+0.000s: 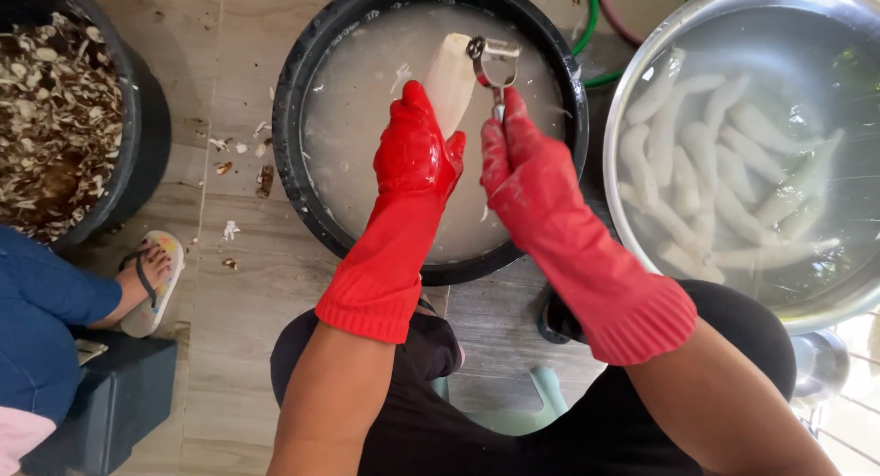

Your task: Peeling the outer skin off white radishes using a handheld peeler over a basin of water.

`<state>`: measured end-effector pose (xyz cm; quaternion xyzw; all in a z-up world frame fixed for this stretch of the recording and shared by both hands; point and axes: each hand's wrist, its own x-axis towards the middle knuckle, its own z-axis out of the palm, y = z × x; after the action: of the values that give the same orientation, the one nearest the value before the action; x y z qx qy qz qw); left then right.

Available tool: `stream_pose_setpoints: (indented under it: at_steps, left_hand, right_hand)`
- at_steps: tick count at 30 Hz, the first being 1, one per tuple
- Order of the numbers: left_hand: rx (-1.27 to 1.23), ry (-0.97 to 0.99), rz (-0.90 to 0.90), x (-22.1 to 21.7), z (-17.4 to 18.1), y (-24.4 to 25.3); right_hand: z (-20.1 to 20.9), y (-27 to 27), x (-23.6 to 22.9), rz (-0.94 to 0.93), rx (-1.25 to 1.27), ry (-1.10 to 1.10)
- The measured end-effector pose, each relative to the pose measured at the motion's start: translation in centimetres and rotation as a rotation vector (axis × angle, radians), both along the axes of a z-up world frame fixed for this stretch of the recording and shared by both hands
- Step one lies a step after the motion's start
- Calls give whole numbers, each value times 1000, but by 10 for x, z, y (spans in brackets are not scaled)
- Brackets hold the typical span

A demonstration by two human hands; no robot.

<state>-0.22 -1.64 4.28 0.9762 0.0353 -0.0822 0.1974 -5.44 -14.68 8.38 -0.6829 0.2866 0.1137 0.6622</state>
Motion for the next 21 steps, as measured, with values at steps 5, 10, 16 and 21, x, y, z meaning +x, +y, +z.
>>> stream_pose_setpoints:
  at_steps: [5, 10, 16, 21]
  left_hand:
    - [-190, -17, 39, -3, -16, 13]
    - [-426, 75, 148, 4, -28, 17]
    - [-481, 72, 137, 0, -9, 17]
    - [-640, 175, 108, -1, 0, 17]
  right_hand:
    - [-19, 18, -4, -186, 270, 105]
    - [-26, 23, -5, -504, 765, 343]
    - [-5, -13, 0, 10, 76, 59]
    - [9, -16, -1, 177, -134, 2]
